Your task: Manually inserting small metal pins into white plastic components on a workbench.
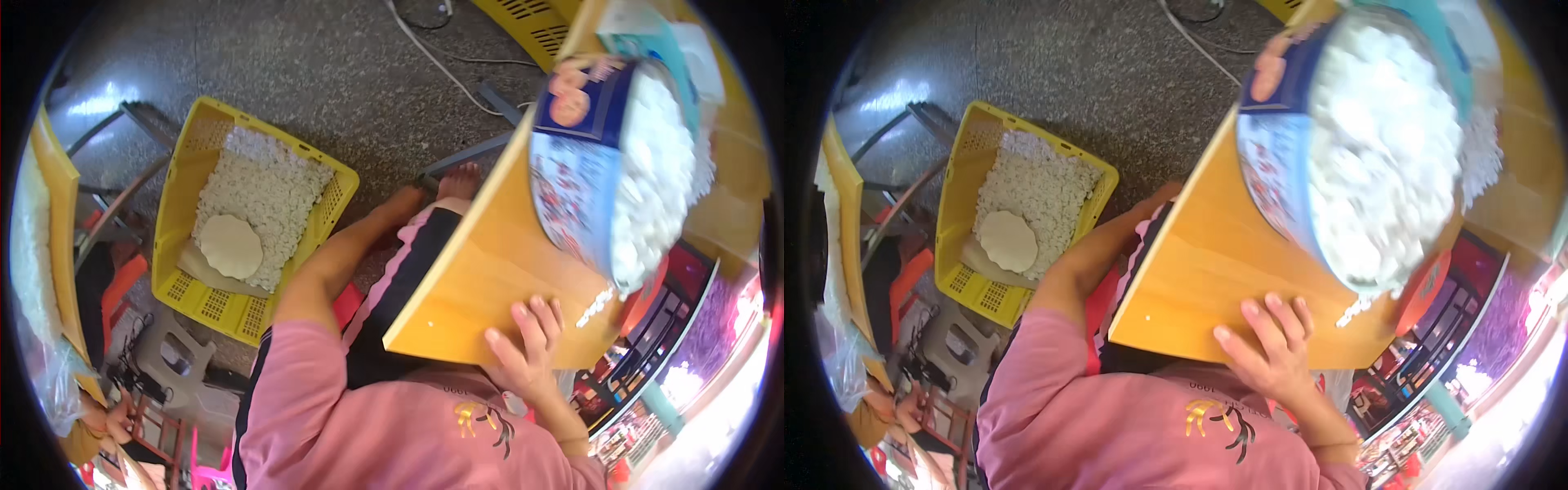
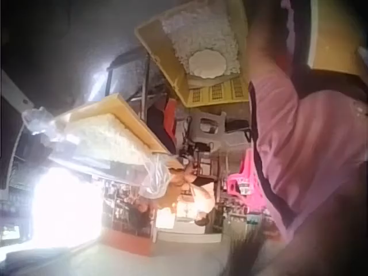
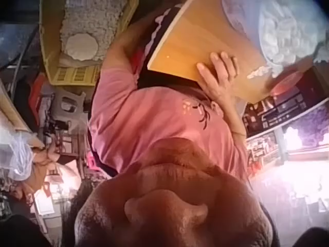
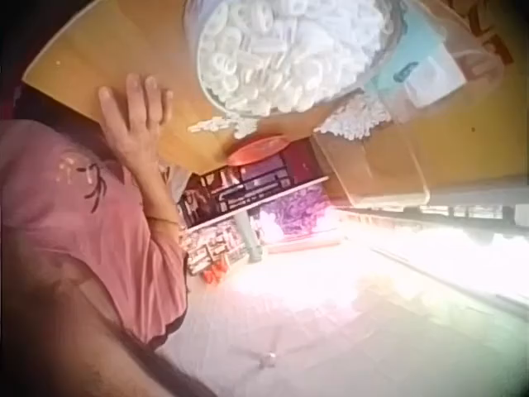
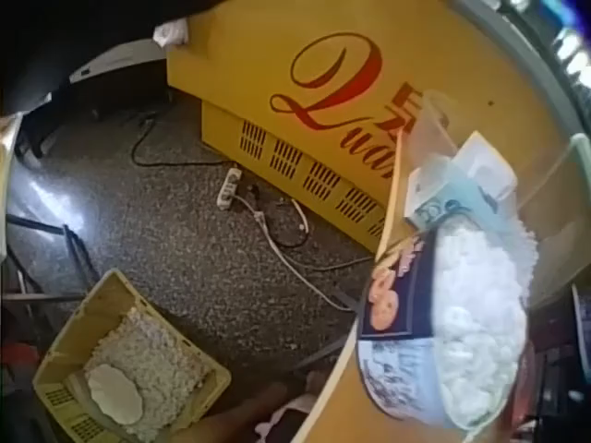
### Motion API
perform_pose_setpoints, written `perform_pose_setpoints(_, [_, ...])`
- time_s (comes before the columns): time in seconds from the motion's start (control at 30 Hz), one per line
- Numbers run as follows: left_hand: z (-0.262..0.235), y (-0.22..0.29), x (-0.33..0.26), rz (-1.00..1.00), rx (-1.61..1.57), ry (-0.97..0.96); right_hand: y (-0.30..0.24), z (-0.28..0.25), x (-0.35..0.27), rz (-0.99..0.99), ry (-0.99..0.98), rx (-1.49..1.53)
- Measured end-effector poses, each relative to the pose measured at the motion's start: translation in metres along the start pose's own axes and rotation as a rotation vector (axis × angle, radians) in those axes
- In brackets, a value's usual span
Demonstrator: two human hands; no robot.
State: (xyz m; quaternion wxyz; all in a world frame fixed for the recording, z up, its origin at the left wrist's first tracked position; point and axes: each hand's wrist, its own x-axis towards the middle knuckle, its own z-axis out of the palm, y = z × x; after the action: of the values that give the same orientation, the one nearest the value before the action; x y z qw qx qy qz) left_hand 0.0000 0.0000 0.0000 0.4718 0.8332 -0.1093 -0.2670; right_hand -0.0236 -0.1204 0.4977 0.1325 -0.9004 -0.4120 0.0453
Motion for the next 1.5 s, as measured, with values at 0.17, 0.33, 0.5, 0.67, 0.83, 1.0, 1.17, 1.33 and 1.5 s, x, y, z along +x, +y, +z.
perform_pose_setpoints(0.17, [-0.118, 0.087, -0.127, 0.374, -0.745, 0.150, -0.010, -0.010, 0.010, -0.001, -0.035, 0.058])
perform_pose_setpoints(0.33, [-0.209, 0.159, -0.210, -0.062, -0.263, 0.203, -0.010, -0.024, 0.007, 0.031, 0.010, 0.127])
perform_pose_setpoints(0.5, [-0.246, 0.114, -0.276, -0.082, 0.020, 0.611, -0.009, -0.022, 0.001, 0.003, 0.085, 0.109])
perform_pose_setpoints(0.67, [-0.263, 0.089, -0.320, -0.128, 0.344, 0.568, -0.008, -0.015, -0.007, -0.054, 0.150, 0.096])
perform_pose_setpoints(0.83, [-0.264, 0.115, -0.327, -0.088, 0.271, 0.536, -0.009, -0.010, -0.013, -0.102, 0.235, 0.096])
perform_pose_setpoints(1.0, [-0.263, 0.178, -0.325, 0.034, 0.131, 0.591, -0.003, 0.004, -0.021, -0.136, 0.448, 0.133])
perform_pose_setpoints(1.17, [-0.260, 0.270, -0.326, 0.319, 0.031, 0.851, 0.021, -0.017, -0.050, 0.035, 0.803, -0.073])
perform_pose_setpoints(1.33, [-0.244, 0.324, -0.320, 0.397, 0.004, 0.832, 0.075, -0.035, -0.091, 0.526, 0.853, -0.053])
perform_pose_setpoints(1.5, [-0.215, 0.363, -0.294, 0.571, 0.093, 0.749, 0.073, -0.035, -0.091, 0.475, 0.758, -0.063])
